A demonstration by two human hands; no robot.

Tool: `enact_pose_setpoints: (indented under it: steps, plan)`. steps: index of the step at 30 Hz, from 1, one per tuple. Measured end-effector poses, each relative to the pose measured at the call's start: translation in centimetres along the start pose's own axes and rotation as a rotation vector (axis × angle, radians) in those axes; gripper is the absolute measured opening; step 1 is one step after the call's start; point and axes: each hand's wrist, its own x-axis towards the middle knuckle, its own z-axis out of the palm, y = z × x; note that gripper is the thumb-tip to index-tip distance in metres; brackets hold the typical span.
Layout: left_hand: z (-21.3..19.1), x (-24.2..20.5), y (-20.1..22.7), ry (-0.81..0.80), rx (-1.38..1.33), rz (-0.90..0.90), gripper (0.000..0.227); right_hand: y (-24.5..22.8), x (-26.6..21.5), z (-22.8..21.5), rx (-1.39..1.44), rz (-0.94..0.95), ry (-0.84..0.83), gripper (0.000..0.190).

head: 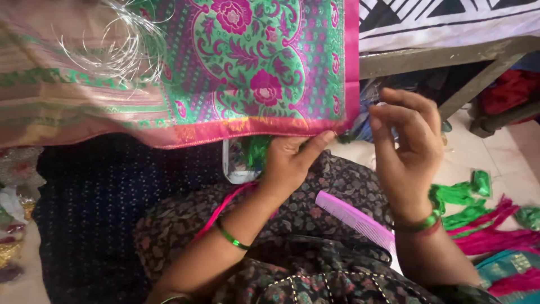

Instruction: Attaching decorative tassels to the edge of a sari using thread and needle.

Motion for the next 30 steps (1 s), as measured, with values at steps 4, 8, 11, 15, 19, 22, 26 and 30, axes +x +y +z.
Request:
enact_pose_setpoints:
  steps: [4, 8, 11, 15, 19, 22, 26, 30]
  plan:
    - [0.4, 0.0, -0.1, -0.032, -0.024, -0.015, 0.019, -2.7, 2.8, -0.1, -0.221, -0.331, -0.154, 0.018]
    - [-0.3, 1.2, -0.3, 0.003, -0.366, -0.185, 0.02, -1.7, 2.0, 0.3, -0.021, -0.152, -0.125, 0.013]
    - [-0.9, 0.6, -1.8, 0.062, -0.643, -0.318, 0.016, -1.8, 1.3, 0.9, 0.024, -0.097, -0.204, 0.016]
    - [-0.2, 0.8, 0.7, 0.132, -0.655, -0.369, 0.02, -0.9, -0.3, 2.0, -0.075, -0.282, -0.227, 0.017]
    - [0.4, 0.8, 2.4, -0.022, -0.593, -0.269, 0.026, 1.9, -0.5, 2.2, 0.61, 0.246, -0.119, 0.013]
    - [0.9, 0.9, 2.4, 0.019, -0.575, -0.25, 0.025, 2.7, 0.8, 1.9, 1.106, 0.58, -0.101, 0.008]
    - [1.0, 1.2, 1.9, 0.054, -0.576, -0.339, 0.03, 2.1, 1.2, 2.3, 0.904, 0.524, -0.1, 0.014]
    - [0.9, 1.3, 0.5, 0.118, -0.653, -0.414, 0.027, 1.9, 2.7, 1.4, 0.765, 0.316, -0.287, 0.011]
